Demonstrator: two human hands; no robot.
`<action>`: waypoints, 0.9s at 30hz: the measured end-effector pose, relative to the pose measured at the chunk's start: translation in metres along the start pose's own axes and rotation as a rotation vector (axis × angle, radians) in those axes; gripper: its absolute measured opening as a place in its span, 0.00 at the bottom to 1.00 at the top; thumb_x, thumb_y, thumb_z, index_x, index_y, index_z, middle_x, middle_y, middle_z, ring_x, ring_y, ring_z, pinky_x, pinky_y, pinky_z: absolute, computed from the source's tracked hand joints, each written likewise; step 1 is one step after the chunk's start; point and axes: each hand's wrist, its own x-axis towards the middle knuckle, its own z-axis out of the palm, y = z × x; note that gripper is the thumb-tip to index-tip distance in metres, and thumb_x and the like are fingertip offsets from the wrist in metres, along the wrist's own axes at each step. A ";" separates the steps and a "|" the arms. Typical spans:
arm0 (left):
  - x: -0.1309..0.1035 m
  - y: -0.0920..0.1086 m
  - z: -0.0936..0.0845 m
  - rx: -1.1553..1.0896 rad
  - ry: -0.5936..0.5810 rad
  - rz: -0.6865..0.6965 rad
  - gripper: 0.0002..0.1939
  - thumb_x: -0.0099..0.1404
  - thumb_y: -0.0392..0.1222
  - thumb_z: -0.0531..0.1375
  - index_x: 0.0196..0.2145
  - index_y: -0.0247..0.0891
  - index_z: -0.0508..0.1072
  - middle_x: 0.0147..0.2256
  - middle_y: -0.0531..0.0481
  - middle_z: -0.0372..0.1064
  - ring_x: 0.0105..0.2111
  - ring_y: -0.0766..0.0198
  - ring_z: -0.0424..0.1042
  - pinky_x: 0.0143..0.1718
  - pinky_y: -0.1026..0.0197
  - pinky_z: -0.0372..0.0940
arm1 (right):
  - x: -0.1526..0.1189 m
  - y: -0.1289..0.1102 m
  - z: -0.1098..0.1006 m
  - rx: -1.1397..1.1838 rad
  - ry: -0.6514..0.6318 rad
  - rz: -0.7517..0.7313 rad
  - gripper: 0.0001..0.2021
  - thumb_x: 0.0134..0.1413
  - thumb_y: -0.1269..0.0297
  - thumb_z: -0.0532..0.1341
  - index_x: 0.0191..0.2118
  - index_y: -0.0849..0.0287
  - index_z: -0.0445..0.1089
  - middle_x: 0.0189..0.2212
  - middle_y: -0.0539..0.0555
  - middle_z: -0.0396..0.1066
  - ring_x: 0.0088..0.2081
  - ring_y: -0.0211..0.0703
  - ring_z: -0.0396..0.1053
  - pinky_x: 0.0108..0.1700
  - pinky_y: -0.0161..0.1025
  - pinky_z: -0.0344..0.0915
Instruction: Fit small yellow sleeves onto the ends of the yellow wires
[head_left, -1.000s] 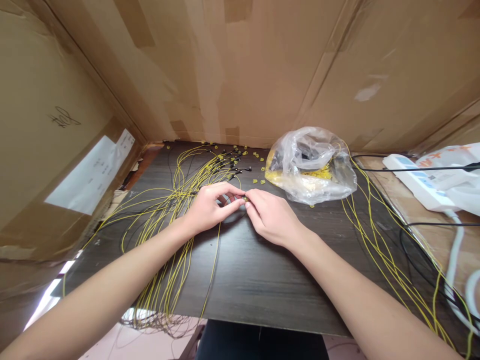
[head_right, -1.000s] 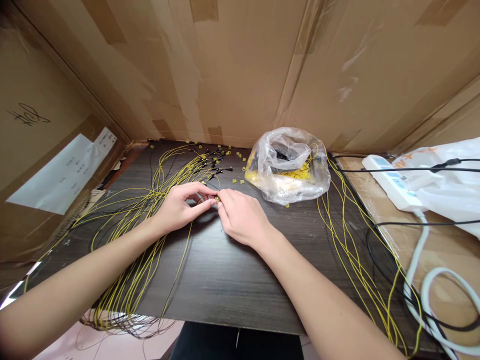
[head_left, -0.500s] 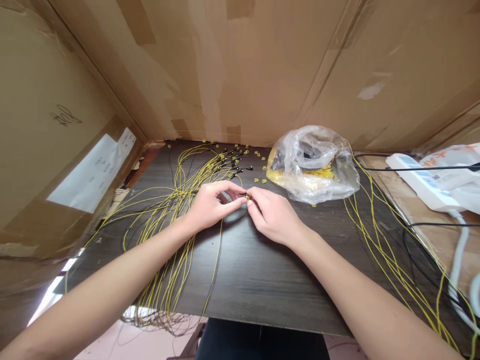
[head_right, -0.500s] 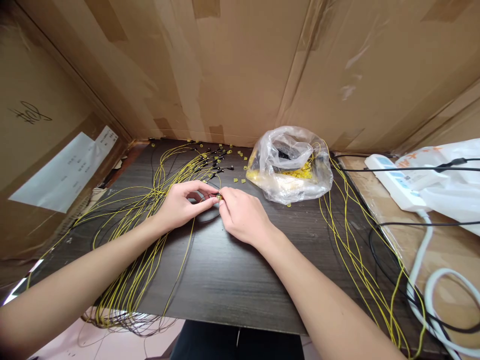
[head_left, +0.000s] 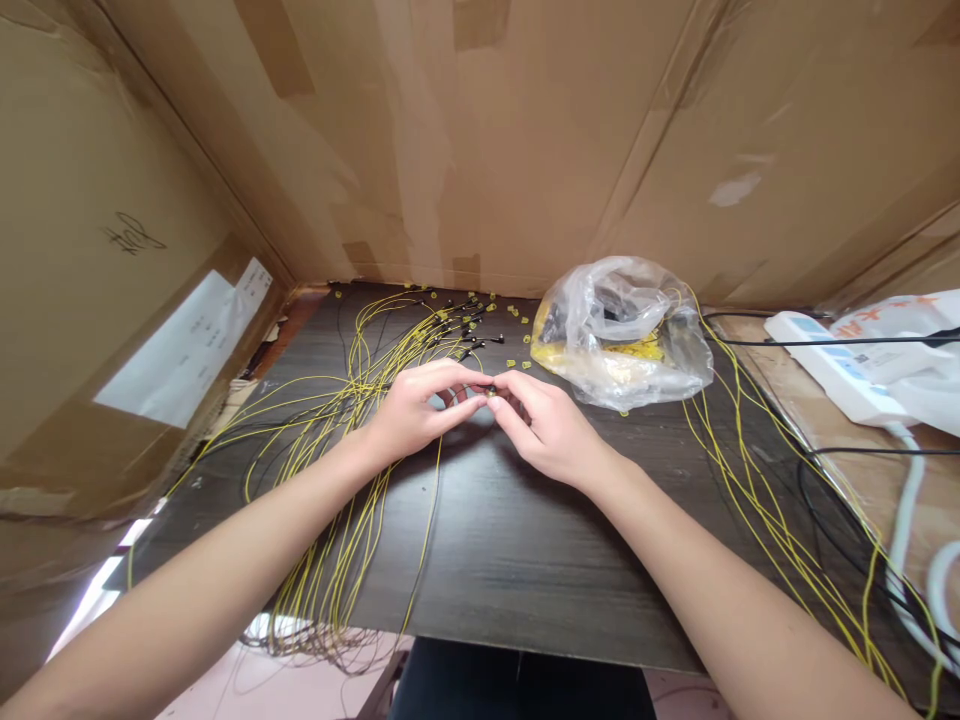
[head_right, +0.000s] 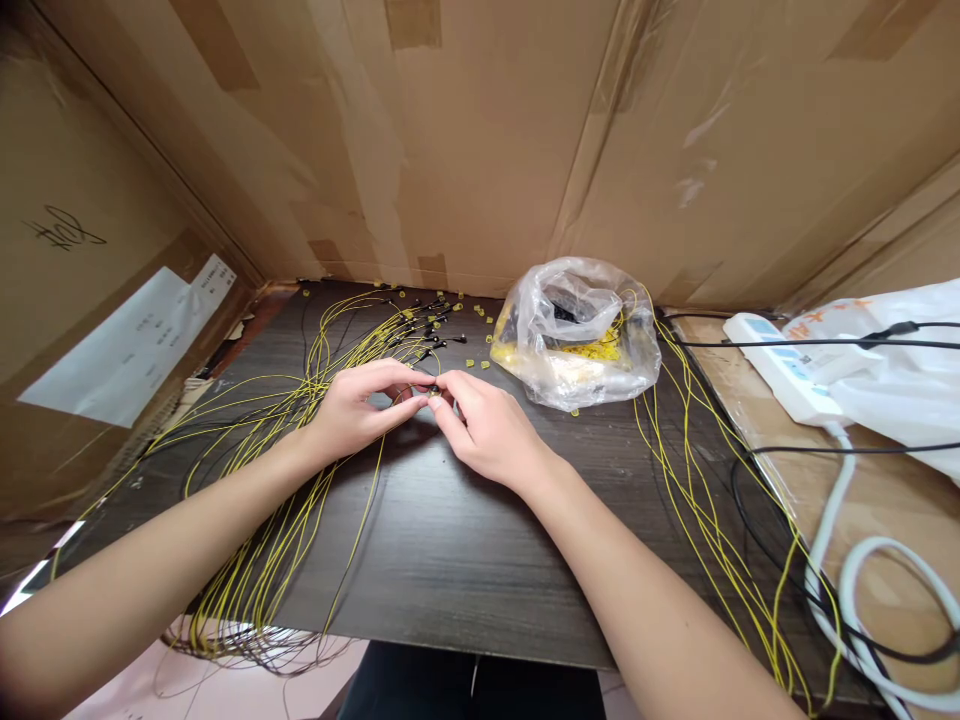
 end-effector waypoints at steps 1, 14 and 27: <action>0.000 0.000 -0.001 0.009 0.000 0.022 0.09 0.69 0.38 0.64 0.46 0.37 0.80 0.33 0.49 0.77 0.28 0.70 0.73 0.32 0.67 0.71 | 0.000 -0.001 -0.001 -0.008 -0.003 -0.004 0.09 0.71 0.62 0.53 0.44 0.58 0.69 0.36 0.54 0.72 0.35 0.43 0.67 0.38 0.40 0.62; 0.001 0.011 0.001 -0.221 -0.029 -0.297 0.10 0.67 0.43 0.66 0.43 0.37 0.80 0.39 0.47 0.78 0.33 0.68 0.76 0.33 0.69 0.73 | -0.001 0.000 0.000 -0.051 0.018 -0.057 0.10 0.73 0.61 0.52 0.43 0.58 0.68 0.37 0.55 0.72 0.37 0.44 0.69 0.40 0.40 0.63; 0.000 0.008 0.002 -0.062 0.007 -0.212 0.08 0.67 0.41 0.64 0.42 0.36 0.80 0.35 0.47 0.79 0.30 0.67 0.76 0.30 0.67 0.72 | 0.003 0.002 0.009 0.403 0.088 0.236 0.07 0.63 0.62 0.59 0.42 0.58 0.71 0.33 0.53 0.76 0.34 0.42 0.73 0.35 0.38 0.67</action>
